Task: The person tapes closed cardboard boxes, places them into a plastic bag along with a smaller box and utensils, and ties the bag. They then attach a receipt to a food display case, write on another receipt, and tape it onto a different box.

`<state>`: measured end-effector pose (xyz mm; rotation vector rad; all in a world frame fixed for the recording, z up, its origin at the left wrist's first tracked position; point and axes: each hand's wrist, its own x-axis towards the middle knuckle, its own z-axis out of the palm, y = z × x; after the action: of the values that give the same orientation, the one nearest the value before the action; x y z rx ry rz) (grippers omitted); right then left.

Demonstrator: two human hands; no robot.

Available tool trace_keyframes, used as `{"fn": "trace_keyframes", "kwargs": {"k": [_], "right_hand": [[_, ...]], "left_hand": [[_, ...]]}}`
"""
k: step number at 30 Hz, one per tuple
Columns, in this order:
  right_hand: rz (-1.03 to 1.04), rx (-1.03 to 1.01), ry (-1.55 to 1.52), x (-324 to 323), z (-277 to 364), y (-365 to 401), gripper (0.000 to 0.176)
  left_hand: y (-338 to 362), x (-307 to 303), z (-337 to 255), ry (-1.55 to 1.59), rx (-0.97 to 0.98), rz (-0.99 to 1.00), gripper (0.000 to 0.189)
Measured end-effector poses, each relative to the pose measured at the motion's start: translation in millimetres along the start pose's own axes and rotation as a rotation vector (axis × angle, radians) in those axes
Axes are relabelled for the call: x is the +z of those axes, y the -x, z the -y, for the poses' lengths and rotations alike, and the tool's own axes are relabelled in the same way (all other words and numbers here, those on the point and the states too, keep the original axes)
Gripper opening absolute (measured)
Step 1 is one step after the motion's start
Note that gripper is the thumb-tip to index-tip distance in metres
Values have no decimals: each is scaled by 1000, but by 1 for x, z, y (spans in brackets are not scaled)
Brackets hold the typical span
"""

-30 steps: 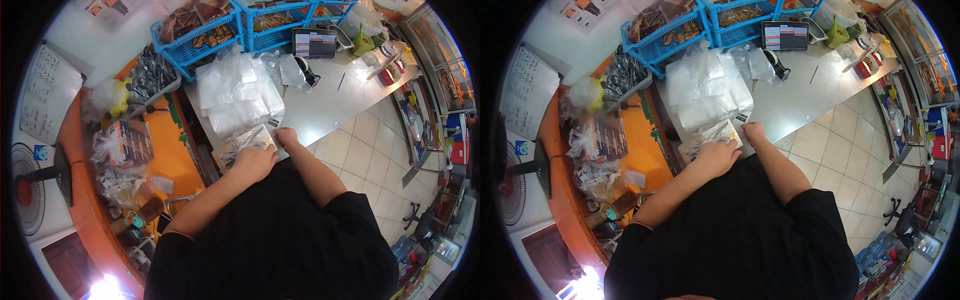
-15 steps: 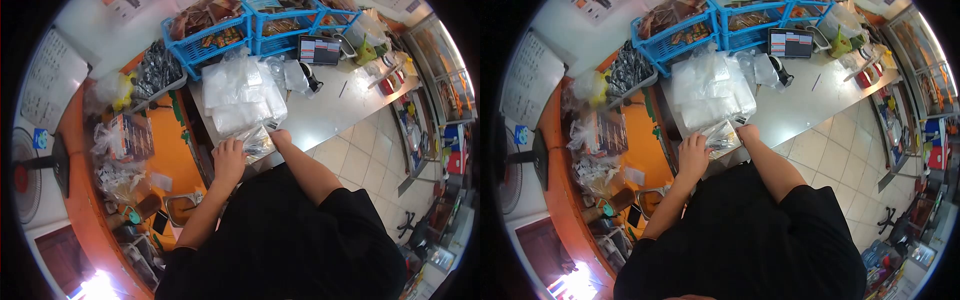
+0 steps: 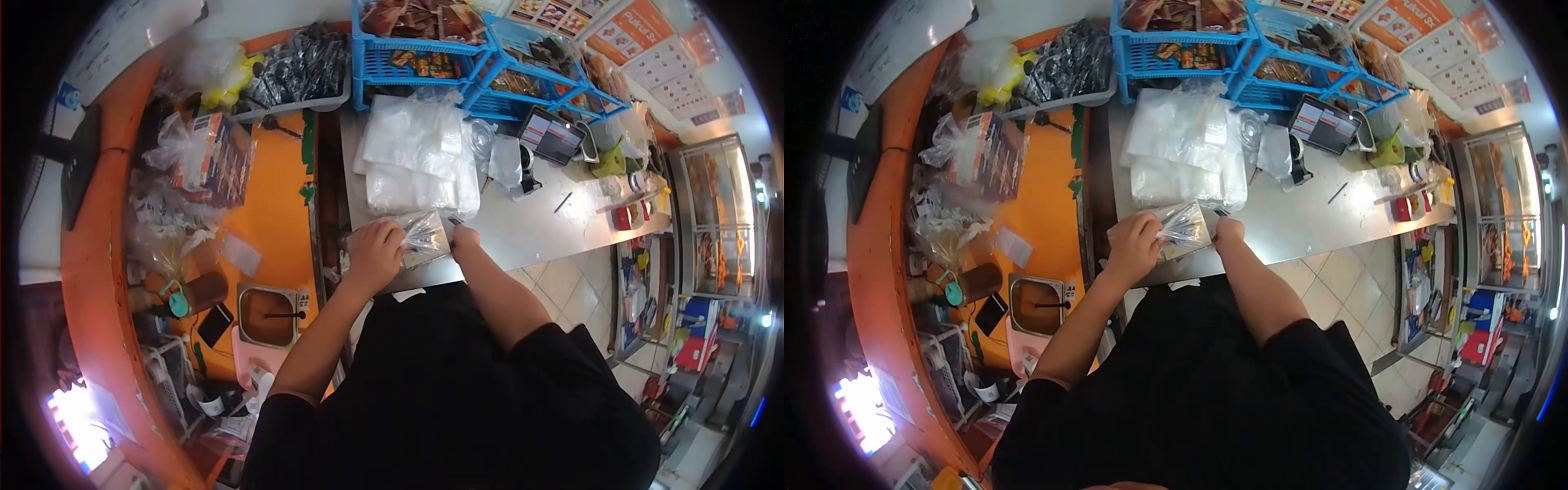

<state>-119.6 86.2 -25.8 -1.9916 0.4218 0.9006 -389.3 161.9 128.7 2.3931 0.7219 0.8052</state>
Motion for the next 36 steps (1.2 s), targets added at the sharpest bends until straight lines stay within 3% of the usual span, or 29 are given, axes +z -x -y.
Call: {"fn": "trace_keyframes", "kwargs": {"k": [2,4,5,8,11,12,13,14,15,16,18,19,23,24,26,27,29,32,34,36], "right_hand": [[-33,-252,147,-32,-3,1,29],[113,-515,61,-77,17,44,19],[239,-549,10,-95,28,65,16],[497,-519,-54,-115,64,140,11],[777,-436,-75,-100,69,169,11],[816,-400,-89,-88,64,169,12],[767,-467,11,-76,59,167,14],[719,-531,112,-65,51,161,16],[655,-655,192,-53,45,153,23],[653,-654,176,-54,39,144,23],[388,-953,455,-67,49,149,27],[335,-999,422,-80,56,143,31],[-259,-1178,328,-152,111,35,35],[-312,-1194,216,-164,131,-2,35],[-431,-1340,642,-185,154,-99,40],[-418,-1341,634,-185,177,-104,40],[432,-407,548,-186,230,-96,48],[509,-356,603,-171,255,-137,49],[453,-379,625,-171,267,-131,49],[600,-343,611,-176,271,-137,50]], "left_hand": [[0,3,-4,1,-7,23,26],[-4,-4,-16,-171,-38,-1,31],[-8,-12,-24,-173,-42,-2,31],[-12,-36,-59,-358,-150,-39,39],[-10,-36,-85,-260,-59,-169,46],[-9,-32,-89,-194,138,-208,45],[-10,-27,-92,-124,331,-244,44],[-17,-19,-95,-126,342,-231,44],[-29,-9,-96,-164,210,-2,45],[-38,1,-95,-204,75,223,46],[-28,19,-72,-336,60,271,48],[-21,27,-60,-403,45,299,51],[-22,26,-58,-440,-56,314,59],[-25,25,-63,-441,-63,322,59],[-32,23,-71,-465,-90,332,59],[-33,24,-71,-472,-91,335,60],[-33,26,-70,-485,-100,352,61],[-31,26,-71,-513,-133,395,64],[-34,25,-73,-484,-149,402,63],[-38,30,-78,-519,-170,398,63]]}}
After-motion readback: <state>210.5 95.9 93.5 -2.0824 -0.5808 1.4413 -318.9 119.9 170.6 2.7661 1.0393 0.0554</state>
